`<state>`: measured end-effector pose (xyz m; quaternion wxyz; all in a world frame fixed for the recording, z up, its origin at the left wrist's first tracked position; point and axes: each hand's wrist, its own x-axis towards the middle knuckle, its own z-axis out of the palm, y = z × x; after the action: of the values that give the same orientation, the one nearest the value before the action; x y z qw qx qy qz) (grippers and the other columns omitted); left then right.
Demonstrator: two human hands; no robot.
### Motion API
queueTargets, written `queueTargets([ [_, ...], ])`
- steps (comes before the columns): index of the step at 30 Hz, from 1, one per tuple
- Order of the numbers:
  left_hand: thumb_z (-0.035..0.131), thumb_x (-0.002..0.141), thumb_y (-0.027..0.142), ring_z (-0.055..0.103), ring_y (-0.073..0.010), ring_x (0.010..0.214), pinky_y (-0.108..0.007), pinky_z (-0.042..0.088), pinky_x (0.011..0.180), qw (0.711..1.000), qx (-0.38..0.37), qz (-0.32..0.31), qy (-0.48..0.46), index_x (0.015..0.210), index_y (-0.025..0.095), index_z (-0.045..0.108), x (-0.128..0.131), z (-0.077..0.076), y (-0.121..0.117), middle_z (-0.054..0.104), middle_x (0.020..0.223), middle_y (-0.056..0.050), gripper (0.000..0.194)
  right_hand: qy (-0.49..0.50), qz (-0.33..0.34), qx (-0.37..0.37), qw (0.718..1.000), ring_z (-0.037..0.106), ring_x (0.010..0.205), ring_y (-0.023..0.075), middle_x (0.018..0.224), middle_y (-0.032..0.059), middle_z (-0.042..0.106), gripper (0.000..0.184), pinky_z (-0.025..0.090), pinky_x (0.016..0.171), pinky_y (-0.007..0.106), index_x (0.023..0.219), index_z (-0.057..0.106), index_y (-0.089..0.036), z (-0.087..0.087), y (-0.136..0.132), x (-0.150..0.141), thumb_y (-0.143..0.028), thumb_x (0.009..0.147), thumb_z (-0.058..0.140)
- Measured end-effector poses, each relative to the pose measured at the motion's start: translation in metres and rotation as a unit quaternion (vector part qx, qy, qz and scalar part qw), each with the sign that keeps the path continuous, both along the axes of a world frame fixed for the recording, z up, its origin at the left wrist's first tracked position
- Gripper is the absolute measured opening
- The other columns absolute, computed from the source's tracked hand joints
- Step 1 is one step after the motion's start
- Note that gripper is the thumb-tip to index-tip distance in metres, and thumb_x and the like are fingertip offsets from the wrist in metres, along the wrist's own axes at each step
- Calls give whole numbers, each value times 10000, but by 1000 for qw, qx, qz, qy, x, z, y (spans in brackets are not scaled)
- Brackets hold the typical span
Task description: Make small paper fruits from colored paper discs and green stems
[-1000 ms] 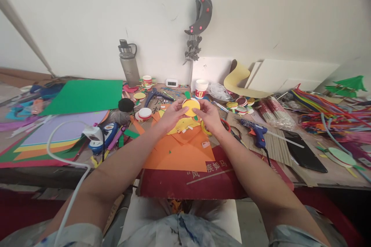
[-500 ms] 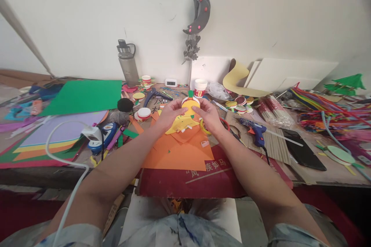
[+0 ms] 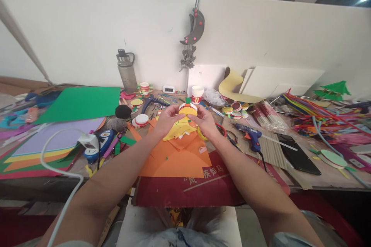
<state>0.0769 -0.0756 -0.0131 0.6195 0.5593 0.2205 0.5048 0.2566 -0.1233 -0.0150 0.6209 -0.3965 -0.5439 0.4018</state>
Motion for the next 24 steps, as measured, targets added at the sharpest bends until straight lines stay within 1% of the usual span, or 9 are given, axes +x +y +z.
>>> queueTargets([
  [2, 1044, 600, 410, 703, -185, 884, -310, 547, 837, 1000, 0, 0, 6, 1029, 176, 808, 0, 1, -1, 811, 995, -49, 543, -1, 6, -1, 1000, 653, 801, 191, 885, -16, 720, 565, 572, 774, 343, 992, 710, -268, -1, 1, 0, -572, 622, 1009],
  [5, 1036, 603, 412, 698, -182, 861, -307, 540, 824, 1000, -13, -8, 10, 1028, 175, 812, 0, 3, -2, 811, 982, -48, 536, -3, 0, 6, 1000, 656, 801, 194, 865, -13, 725, 541, 568, 781, 347, 954, 718, -264, -1, 2, 0, -596, 631, 997],
  [11, 1024, 622, 473, 613, -119, 761, -243, 482, 656, 1000, -24, 13, 13, 963, 176, 830, 1, 6, -4, 775, 935, -26, 493, 20, -1, -14, 1000, 654, 816, 195, 847, -11, 731, 523, 563, 811, 354, 863, 693, -249, -1, 2, -1, -590, 615, 1003],
  [13, 1040, 598, 460, 588, -96, 694, -236, 475, 627, 999, -51, 19, 4, 914, 161, 822, 2, 6, -3, 750, 859, -13, 487, 29, -2, -20, 999, 641, 804, 180, 836, -19, 715, 538, 554, 809, 339, 868, 694, -247, -1, 3, -2, -585, 598, 1015],
  [16, 1060, 596, 403, 635, -90, 643, -229, 504, 626, 992, -122, 14, -29, 869, 139, 790, 2, 8, -3, 752, 788, -10, 466, 35, -6, -23, 999, 635, 816, 170, 876, -15, 706, 591, 555, 786, 322, 969, 710, -260, -1, 3, -2, -654, 625, 984],
  [18, 1031, 684, 352, 685, -101, 641, -225, 533, 633, 981, -183, 18, -64, 854, 133, 760, 2, 11, -2, 776, 777, -23, 388, 39, -17, -27, 999, 638, 834, 167, 958, -2, 711, 635, 566, 771, 320, 1037, 703, -272, -2, 3, -2, -736, 666, 926],
  [20, 957, 814, 293, 697, -92, 621, -208, 528, 608, 966, -238, 31, -92, 885, 127, 751, 1, 16, -1, 792, 772, -28, 274, 48, -37, -41, 997, 638, 834, 157, 1028, 6, 705, 669, 575, 758, 318, 1067, 690, -278, -2, 4, 0, -788, 679, 884],
  [22, 878, 916, 263, 664, -72, 565, -197, 500, 559, 952, -279, 45, -119, 907, 125, 742, -1, 22, 0, 779, 734, -9, 194, 52, -58, -54, 996, 633, 823, 146, 1050, 4, 693, 674, 576, 752, 314, 1074, 677, -281, -4, 4, 3, -793, 682, 872],
  [24, 812, 982, 260, 652, -75, 540, -205, 491, 535, 944, -296, 58, -133, 901, 124, 728, -2, 26, 0, 753, 686, 0, 180, 50, -71, -57, 995, 625, 810, 141, 1025, -4, 683, 652, 571, 742, 309, 1060, 669, -279, -5, 5, 6, -779, 693, 869],
])
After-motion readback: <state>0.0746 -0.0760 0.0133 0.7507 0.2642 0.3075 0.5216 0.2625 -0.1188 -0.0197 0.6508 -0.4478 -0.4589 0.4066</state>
